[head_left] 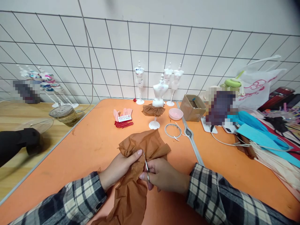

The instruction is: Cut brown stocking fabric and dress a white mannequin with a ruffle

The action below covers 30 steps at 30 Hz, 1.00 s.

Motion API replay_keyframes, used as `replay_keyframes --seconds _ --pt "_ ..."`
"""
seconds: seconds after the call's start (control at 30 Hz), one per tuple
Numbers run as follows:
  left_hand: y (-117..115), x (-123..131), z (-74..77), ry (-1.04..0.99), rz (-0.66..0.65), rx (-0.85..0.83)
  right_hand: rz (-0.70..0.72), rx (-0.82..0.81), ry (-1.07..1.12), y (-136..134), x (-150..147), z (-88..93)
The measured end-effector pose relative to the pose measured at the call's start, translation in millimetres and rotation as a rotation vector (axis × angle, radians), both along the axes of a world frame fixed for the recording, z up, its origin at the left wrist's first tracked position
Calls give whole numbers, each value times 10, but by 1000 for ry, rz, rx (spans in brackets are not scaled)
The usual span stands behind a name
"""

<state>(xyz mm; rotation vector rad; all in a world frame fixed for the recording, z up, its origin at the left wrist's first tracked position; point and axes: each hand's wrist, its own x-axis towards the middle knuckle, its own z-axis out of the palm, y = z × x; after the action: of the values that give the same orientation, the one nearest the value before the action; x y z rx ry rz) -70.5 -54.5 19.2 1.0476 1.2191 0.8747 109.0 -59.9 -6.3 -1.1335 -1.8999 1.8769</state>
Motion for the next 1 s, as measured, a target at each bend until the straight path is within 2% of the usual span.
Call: replay_keyframes --seconds 0.1,0.27,0.5,0.7,0.83,1.0 --pt "-2 -12 -4 27 -46 67 14 8 -5 0 16 59" --pt "-6 -21 -16 13 -115 73 29 -11 26 9 51 136" --pt "15 -42 -30 -25 -131 84 20 -9 14 13 31 72" --pt "6 -59 -66 -32 -215 66 11 0 1 17 36 73" --pt "1 -52 -57 -67 -200 64 26 -18 -15 22 22 81" --pt "14 -48 -40 -10 -187 121 1 2 8 23 19 62"
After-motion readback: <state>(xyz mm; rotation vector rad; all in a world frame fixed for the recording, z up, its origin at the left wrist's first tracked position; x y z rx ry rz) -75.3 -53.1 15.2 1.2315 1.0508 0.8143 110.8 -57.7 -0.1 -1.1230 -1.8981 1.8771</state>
